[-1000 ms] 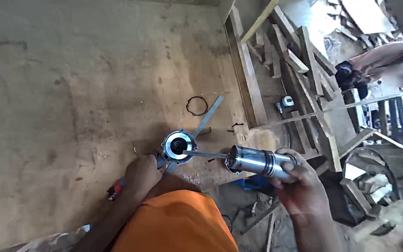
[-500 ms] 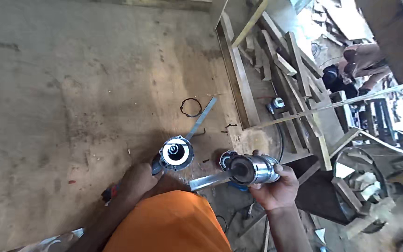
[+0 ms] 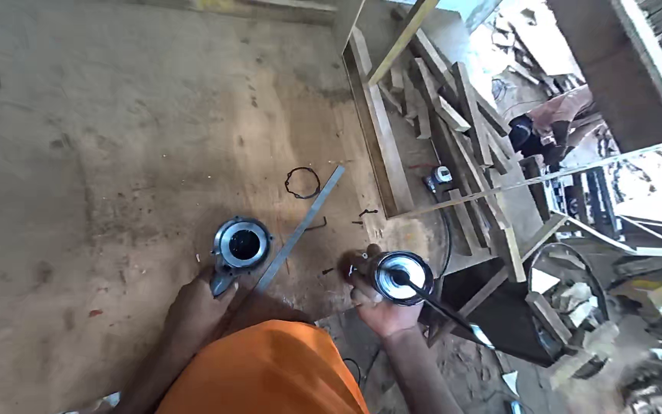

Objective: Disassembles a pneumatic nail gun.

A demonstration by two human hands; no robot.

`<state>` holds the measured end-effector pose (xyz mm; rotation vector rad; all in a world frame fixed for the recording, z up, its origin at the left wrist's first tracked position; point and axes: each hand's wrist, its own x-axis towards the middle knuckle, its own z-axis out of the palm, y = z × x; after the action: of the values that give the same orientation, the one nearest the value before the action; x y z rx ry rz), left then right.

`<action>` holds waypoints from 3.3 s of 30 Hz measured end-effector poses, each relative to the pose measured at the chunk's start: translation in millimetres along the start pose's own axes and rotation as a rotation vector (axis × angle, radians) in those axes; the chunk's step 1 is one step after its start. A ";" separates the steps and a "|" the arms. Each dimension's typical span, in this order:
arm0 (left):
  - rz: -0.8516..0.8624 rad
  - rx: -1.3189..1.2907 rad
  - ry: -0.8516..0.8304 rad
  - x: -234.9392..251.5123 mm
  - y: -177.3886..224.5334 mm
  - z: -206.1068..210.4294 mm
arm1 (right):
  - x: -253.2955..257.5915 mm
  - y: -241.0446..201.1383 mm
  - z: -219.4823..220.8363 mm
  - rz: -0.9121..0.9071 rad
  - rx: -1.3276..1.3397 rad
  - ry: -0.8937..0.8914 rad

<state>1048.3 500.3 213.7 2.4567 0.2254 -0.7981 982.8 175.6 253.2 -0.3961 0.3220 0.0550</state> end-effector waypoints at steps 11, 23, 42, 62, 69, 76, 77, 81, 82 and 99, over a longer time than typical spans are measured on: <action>0.012 -0.014 -0.016 -0.4 2.0 -3.1 | 55.7 60.3 -27.8 0.150 0.026 0.113; 0.176 0.077 0.168 -10.2 -3.4 -9.1 | 65.4 77.2 -32.2 0.180 -0.039 0.152; 1.112 -0.107 0.504 -78.3 95.1 -56.2 | 63.9 103.6 -19.7 0.266 0.070 -0.037; 1.054 -0.188 0.514 -82.0 95.3 -55.5 | 65.5 95.3 -10.0 0.084 -0.121 -0.104; 1.068 -0.119 0.530 -89.3 96.9 -52.6 | 60.0 98.6 -1.1 0.028 -0.260 -0.002; 0.978 -0.180 0.474 -86.1 93.5 -47.8 | 57.0 98.5 -4.0 0.039 -0.214 -0.014; 0.978 -0.146 0.468 -85.7 92.8 -46.3 | 57.8 98.3 -1.0 0.041 -0.246 -0.010; 0.986 -0.114 0.469 -83.3 94.2 -46.1 | 62.4 97.3 9.4 0.070 -0.247 -0.121; 0.985 -0.102 0.477 -82.5 94.7 -46.8 | 62.7 98.4 11.1 0.078 -0.239 -0.121; 0.984 -0.180 0.580 -90.0 91.9 -75.5 | 61.6 91.5 0.3 0.113 -0.137 -0.006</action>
<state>1041.6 464.9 358.5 2.1585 -0.6384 0.3385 1030.7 259.5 200.0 -0.5132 0.3354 0.1899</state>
